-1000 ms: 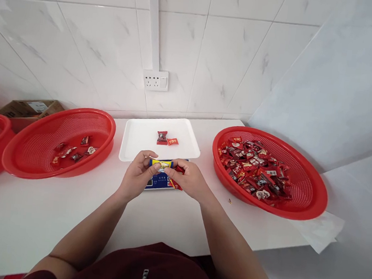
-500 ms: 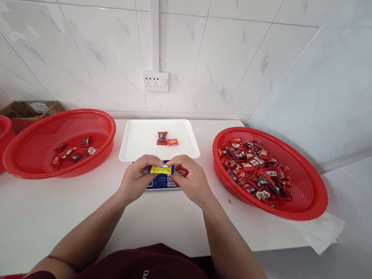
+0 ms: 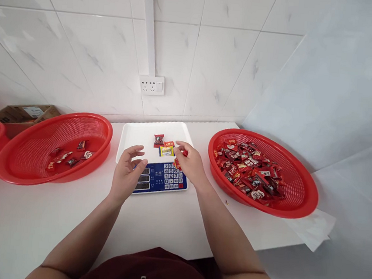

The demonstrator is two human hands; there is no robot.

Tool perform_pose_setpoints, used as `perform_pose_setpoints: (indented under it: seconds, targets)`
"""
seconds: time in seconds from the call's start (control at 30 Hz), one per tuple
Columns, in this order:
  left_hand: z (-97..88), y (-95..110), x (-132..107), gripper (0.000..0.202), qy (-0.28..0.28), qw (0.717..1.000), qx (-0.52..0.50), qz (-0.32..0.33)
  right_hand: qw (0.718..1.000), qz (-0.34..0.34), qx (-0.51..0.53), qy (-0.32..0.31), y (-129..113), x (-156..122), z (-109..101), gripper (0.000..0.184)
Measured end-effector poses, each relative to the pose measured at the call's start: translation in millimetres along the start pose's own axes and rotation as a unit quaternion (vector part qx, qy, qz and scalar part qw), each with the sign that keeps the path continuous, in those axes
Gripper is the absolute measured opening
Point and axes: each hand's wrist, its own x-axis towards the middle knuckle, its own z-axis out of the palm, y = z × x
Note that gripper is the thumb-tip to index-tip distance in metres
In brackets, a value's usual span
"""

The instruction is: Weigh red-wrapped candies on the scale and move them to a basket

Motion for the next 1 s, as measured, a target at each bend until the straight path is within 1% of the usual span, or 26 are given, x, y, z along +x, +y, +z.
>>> perform_pose_setpoints:
  seconds: [0.03,0.07,0.13,0.2,0.23,0.27,0.33,0.4,0.53,0.67,0.77,0.87,0.93,1.0]
  targets:
    - [0.0,0,0,0.026,-0.006,1.000,-0.008,-0.005,1.000,0.007,0.027,0.012,1,2,0,0.035]
    - [0.8,-1,0,0.025,-0.026,0.999,-0.023,-0.014,0.998,0.019,0.065,0.014,1,1,1,0.038]
    - [5.0,-1,-3,0.027,-0.104,0.990,-0.075,-0.054,0.985,0.058,0.164,-0.009,1,-4,3,0.039]
    - [12.1,-1,-8,0.035,-0.196,0.962,-0.144,-0.122,0.963,0.096,0.247,-0.041,2,-15,7,0.037]
    - [16.3,-1,-10,0.040,-0.227,0.945,-0.175,-0.157,0.956,0.107,0.268,-0.051,2,-21,9,0.036]
    - [20.3,-1,-13,0.042,-0.240,0.931,-0.201,-0.186,0.952,0.113,0.279,-0.057,3,-27,11,0.035]
    - [27.0,-2,-17,0.041,-0.220,0.921,-0.235,-0.220,0.949,0.114,0.286,-0.068,5,-37,15,0.034]
    - [30.6,-5,-19,0.039,-0.194,0.921,-0.249,-0.231,0.948,0.110,0.291,-0.075,6,-44,17,0.035]
    - [30.6,-12,-16,0.037,-0.187,0.925,-0.247,-0.222,0.937,0.126,0.315,-0.080,4,-47,14,0.040]
    - [27.0,-13,-11,0.038,-0.166,0.940,-0.216,-0.205,0.922,0.155,0.349,-0.065,3,-46,11,0.042]
    - [23.9,-11,-9,0.038,-0.162,0.948,-0.186,-0.198,0.925,0.155,0.342,-0.053,7,-45,11,0.037]
    - [20.7,-10,-6,0.036,-0.152,0.956,-0.167,-0.185,0.939,0.134,0.315,-0.042,13,-45,11,0.030]
    - [18.3,-11,-4,0.035,-0.149,0.960,-0.158,-0.177,0.945,0.127,0.298,-0.039,16,-44,10,0.030]
    - [15.1,-13,0,0.034,-0.147,0.962,-0.153,-0.174,0.944,0.134,0.298,-0.047,16,-43,8,0.031]
